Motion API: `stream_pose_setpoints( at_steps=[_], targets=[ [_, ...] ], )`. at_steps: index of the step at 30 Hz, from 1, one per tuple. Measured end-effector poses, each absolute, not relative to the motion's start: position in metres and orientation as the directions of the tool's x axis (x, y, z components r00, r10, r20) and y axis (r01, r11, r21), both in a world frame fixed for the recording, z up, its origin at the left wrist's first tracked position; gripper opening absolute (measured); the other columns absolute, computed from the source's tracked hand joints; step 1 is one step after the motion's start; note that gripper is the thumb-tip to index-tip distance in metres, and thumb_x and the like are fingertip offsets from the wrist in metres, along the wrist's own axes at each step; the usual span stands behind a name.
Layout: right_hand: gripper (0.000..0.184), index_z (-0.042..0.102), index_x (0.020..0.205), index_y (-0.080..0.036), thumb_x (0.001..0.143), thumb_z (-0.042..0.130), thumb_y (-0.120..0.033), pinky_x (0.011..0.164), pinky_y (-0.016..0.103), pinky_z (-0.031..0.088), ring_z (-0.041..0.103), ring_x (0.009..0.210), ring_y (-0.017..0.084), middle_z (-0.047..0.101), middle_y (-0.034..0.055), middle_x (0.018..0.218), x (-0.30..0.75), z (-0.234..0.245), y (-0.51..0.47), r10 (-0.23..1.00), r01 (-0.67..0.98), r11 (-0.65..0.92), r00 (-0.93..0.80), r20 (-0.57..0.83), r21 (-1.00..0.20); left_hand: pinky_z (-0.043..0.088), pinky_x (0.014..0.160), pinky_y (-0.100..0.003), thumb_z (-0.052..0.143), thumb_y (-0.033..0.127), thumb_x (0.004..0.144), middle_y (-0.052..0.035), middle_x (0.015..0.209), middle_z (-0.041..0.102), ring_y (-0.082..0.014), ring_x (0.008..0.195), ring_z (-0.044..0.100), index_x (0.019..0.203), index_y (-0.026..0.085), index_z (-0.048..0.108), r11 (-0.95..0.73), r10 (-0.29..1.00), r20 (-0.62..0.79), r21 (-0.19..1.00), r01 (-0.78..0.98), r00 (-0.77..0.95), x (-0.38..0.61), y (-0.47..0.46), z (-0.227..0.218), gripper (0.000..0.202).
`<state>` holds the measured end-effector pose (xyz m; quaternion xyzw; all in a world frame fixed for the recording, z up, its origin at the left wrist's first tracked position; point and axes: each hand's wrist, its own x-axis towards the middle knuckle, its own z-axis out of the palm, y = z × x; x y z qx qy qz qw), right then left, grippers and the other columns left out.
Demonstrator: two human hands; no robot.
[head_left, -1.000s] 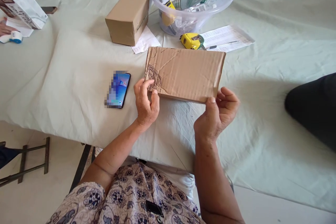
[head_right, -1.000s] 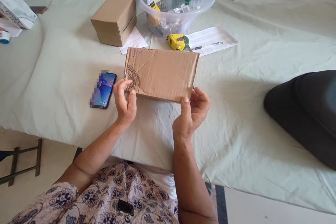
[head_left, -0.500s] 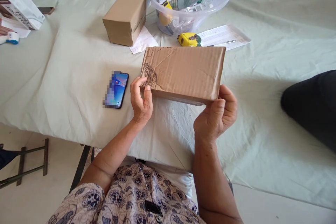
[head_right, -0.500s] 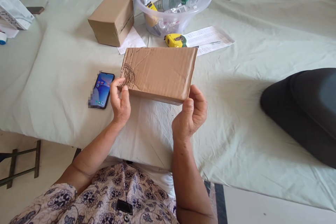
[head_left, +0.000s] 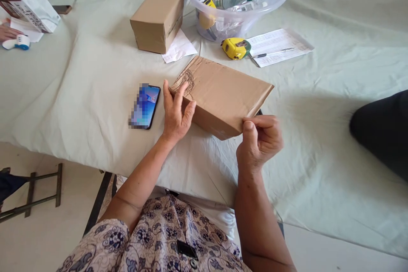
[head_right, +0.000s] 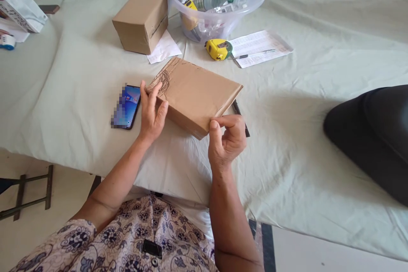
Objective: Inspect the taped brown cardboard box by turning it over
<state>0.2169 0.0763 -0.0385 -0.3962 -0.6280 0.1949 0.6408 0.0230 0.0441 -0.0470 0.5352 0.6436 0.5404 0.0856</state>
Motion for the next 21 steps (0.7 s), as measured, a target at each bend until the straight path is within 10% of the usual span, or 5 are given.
stream_pose_setpoints(
  at_steps=[7,17,21],
  targets=[
    [0.019,0.068,0.083,-0.022,0.096,0.064,-0.036,0.063,0.030,0.047,0.060,0.067,0.014,0.064,-0.0014,0.073,0.208,-0.045,0.068,0.787,0.263,0.592,0.012,0.617,-0.761,0.008,0.131,-0.065,0.044,0.079,0.092,-0.0032,0.176,-0.023,-0.0429,0.163,-0.016,0.161,0.034,0.034,-0.268,0.821,0.528,0.692,0.670,-0.218,0.041,0.041,-0.054,0.083],
    [0.018,0.070,0.095,-0.024,0.094,0.066,-0.041,0.060,0.029,0.052,0.059,0.059,0.012,0.068,-0.0022,0.071,0.200,-0.041,0.064,0.819,0.309,0.556,-0.049,0.572,-0.771,0.030,0.127,-0.057,0.048,0.069,0.097,-0.0128,0.177,-0.009,-0.0414,0.164,0.012,0.155,0.027,0.041,-0.395,0.811,0.581,0.627,0.671,-0.065,0.044,0.038,-0.055,0.073],
    [0.047,0.061,0.115,-0.024,0.082,0.080,-0.051,0.057,0.027,0.048,0.053,0.053,0.011,0.055,-0.0099,0.061,0.202,-0.044,0.071,0.867,0.266,0.443,0.114,0.484,-0.856,0.034,0.126,-0.056,0.052,0.066,0.097,-0.0158,0.177,0.001,-0.0399,0.162,0.021,0.150,0.025,0.046,-0.375,0.807,0.584,0.618,0.691,-0.084,0.045,0.037,-0.053,0.067]
  ],
)
